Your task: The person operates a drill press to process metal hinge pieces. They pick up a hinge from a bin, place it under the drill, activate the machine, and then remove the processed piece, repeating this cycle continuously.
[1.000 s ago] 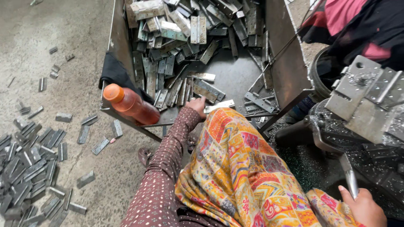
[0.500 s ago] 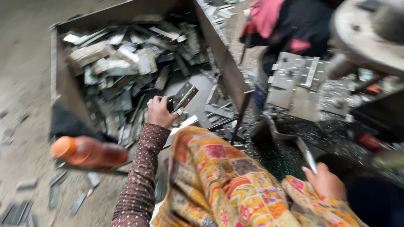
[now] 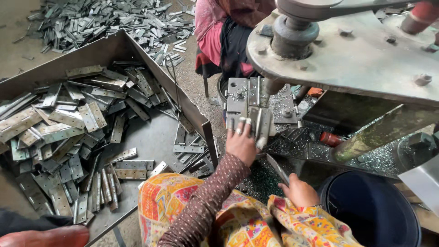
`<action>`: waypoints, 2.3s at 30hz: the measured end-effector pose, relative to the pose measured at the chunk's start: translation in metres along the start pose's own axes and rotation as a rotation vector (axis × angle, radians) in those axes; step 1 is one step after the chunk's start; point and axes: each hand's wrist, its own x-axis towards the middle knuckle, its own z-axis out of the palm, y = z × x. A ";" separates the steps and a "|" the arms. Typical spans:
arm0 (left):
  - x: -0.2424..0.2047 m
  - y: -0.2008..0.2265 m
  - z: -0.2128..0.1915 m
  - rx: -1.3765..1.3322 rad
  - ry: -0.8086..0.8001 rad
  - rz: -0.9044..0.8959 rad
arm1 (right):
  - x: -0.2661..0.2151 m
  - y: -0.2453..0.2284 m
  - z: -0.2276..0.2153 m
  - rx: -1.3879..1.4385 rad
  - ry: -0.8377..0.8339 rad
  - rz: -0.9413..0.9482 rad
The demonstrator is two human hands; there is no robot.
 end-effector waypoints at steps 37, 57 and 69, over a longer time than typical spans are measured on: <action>0.036 -0.009 0.051 -0.025 0.003 0.027 | -0.037 -0.040 -0.046 0.227 -0.114 0.053; 0.084 -0.017 0.062 -0.041 -0.042 0.005 | 0.041 0.034 0.030 0.034 -0.080 -0.075; 0.101 -0.032 0.069 -0.015 -0.232 -0.028 | -0.033 -0.009 0.024 0.267 -0.139 0.096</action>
